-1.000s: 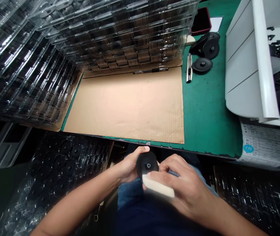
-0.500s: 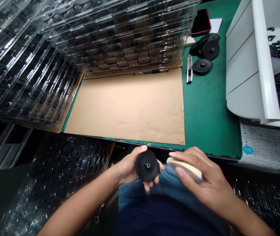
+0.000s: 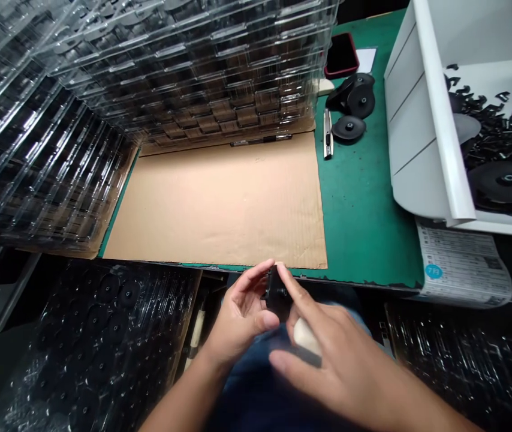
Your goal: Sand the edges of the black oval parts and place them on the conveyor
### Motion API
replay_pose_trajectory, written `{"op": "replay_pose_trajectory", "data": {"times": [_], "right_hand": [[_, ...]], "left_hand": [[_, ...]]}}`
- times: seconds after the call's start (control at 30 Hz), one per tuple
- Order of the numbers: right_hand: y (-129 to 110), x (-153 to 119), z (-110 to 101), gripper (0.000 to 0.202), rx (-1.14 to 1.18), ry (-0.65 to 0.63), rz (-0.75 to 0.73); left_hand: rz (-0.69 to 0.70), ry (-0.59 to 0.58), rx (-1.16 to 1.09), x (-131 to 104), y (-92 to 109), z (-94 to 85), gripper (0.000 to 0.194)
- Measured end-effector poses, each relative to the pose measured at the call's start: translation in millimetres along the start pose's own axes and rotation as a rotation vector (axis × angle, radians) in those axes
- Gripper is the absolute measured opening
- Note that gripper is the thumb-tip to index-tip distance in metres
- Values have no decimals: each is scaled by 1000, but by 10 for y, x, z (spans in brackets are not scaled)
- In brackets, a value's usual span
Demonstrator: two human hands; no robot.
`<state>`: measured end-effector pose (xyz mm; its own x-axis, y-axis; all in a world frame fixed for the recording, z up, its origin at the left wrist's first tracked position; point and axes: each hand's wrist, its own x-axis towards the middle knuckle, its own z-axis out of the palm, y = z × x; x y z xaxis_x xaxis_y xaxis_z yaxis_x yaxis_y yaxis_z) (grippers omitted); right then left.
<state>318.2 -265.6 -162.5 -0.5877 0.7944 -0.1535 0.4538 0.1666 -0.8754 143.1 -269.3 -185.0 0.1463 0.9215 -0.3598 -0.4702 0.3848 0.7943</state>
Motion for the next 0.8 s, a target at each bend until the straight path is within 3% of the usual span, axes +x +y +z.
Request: {"op": "replay_pose_trajectory", "data": {"times": [0.17,0.37,0.5,0.63,0.8], "right_hand": [[-20,10,118,105,-179,-48,-85],[186,8,80,78,-116,-70,-279],[350,-27,-87,75,-203,-66,-409],[438,-51,-226,68,-283,33,-472],[374,-31,-163,59,-119,286,-362]], "left_hand": [[7,78,-68,-20,-13,26,59],[-93,-109,-279,-59,17,-32,53],[-116,-199,-383,-71,34,-24,52],[-194,-289,-459,-74,67,-28,55],[-237,-282,-492,-85,75,-41,54]]}}
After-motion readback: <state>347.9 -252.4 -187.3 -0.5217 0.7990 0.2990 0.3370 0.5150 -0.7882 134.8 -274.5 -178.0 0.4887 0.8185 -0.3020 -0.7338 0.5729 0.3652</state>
